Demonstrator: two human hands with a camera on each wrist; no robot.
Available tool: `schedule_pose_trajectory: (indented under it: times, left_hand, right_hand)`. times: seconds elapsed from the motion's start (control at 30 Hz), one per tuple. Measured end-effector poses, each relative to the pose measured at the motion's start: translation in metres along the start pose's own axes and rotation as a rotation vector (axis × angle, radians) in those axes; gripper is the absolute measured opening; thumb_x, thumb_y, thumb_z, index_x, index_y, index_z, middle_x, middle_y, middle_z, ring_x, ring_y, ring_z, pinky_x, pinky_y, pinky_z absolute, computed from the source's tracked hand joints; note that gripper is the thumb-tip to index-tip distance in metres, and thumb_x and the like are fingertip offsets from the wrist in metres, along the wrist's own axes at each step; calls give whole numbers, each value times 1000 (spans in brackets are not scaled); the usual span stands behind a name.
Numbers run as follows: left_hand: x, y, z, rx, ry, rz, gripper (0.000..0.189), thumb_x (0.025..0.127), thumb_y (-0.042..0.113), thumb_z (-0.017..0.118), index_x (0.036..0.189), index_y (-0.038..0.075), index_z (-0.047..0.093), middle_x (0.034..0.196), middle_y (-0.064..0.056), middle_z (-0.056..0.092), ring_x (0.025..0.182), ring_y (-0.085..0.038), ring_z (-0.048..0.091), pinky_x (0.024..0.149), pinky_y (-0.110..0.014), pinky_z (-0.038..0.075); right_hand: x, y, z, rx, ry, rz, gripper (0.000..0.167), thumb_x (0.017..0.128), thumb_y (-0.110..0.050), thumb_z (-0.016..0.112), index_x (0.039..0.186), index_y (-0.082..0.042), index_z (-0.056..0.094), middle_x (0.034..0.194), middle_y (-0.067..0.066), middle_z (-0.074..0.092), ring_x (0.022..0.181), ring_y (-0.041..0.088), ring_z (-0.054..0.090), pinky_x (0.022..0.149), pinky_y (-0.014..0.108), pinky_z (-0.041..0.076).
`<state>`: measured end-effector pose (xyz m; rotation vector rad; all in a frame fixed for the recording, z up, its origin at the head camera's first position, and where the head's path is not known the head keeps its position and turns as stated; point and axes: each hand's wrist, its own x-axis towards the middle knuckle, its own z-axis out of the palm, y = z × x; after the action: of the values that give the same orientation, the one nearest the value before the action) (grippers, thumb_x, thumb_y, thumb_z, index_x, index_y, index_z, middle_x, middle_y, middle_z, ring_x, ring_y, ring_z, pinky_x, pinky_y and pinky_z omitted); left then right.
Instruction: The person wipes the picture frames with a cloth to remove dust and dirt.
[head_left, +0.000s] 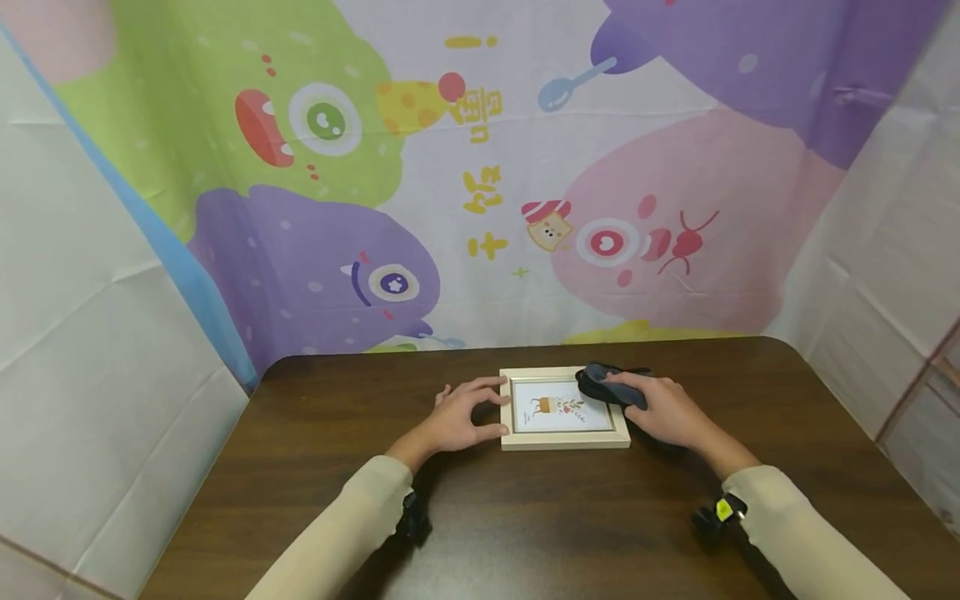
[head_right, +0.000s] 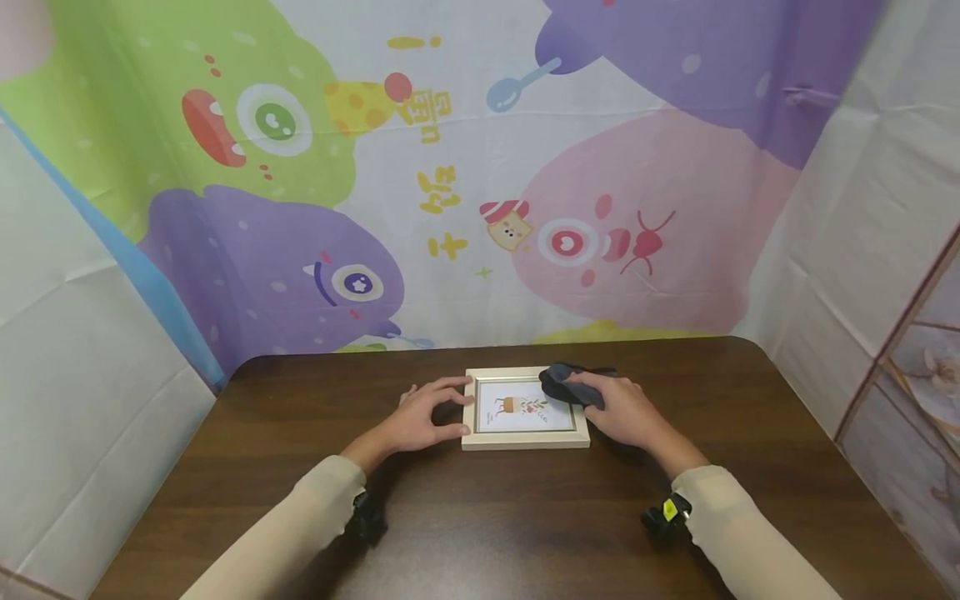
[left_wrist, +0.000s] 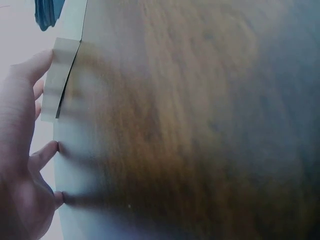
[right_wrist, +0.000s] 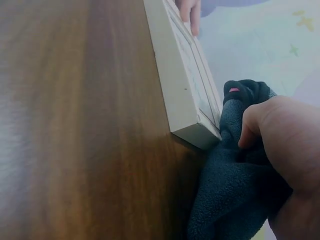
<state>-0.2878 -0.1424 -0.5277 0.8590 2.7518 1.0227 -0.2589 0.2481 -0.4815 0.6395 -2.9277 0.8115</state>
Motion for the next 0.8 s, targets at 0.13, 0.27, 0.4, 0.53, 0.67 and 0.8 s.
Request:
schedule_pose_trajectory:
  times: [0.13, 0.27, 0.4, 0.53, 0.67, 0.8]
  left_hand:
    - [-4, 7, -6, -19, -14, 6, 45, 99, 48, 83, 136, 22, 79, 177, -1, 52, 164, -45, 46, 125, -94, 12]
    - [-1, -1, -1, 13, -4, 16, 46, 101, 54, 81, 137, 25, 78, 177, 3, 51, 163, -42, 47, 123, -94, 15]
    - [-3, 3, -3, -11, -8, 15, 46, 101, 51, 81, 136, 22, 78, 177, 0, 52, 164, -44, 46, 125, -94, 13]
    - [-4, 2, -2, 7, -1, 27, 47, 102, 55, 79, 137, 24, 78, 178, 2, 51, 164, -42, 47, 124, -94, 15]
    - [-3, 6, -4, 21, -13, 12, 46, 102, 52, 79, 137, 23, 78, 178, 2, 50, 164, -41, 46, 125, -92, 16]
    - [-5, 16, -9, 6, -28, -10, 45, 101, 44, 82, 137, 19, 78, 178, -2, 50, 165, -44, 44, 127, -92, 13]
  right_hand:
    - [-9, -2, 1, -6, 7, -29, 57, 97, -1, 73, 153, -8, 69, 152, 29, 71, 129, 50, 74, 93, 57, 59]
    - [-17, -3, 1, -14, 16, -42, 58, 96, 0, 75, 152, -9, 70, 150, 28, 73, 125, 47, 76, 90, 53, 57]
    - [-23, -6, 1, -10, 17, -49, 58, 94, 1, 77, 151, -9, 71, 150, 28, 73, 125, 46, 76, 90, 51, 58]
    - [-30, -10, 1, -1, 13, -57, 59, 94, 1, 79, 151, -10, 72, 151, 27, 72, 125, 47, 77, 89, 53, 60]
    - [-39, -13, 1, 4, 10, -70, 59, 93, 1, 81, 150, -12, 73, 151, 26, 73, 130, 53, 75, 96, 65, 63]
    - [-48, -16, 2, 8, 4, -85, 60, 92, 2, 83, 150, -12, 73, 151, 22, 74, 133, 54, 73, 98, 68, 63]
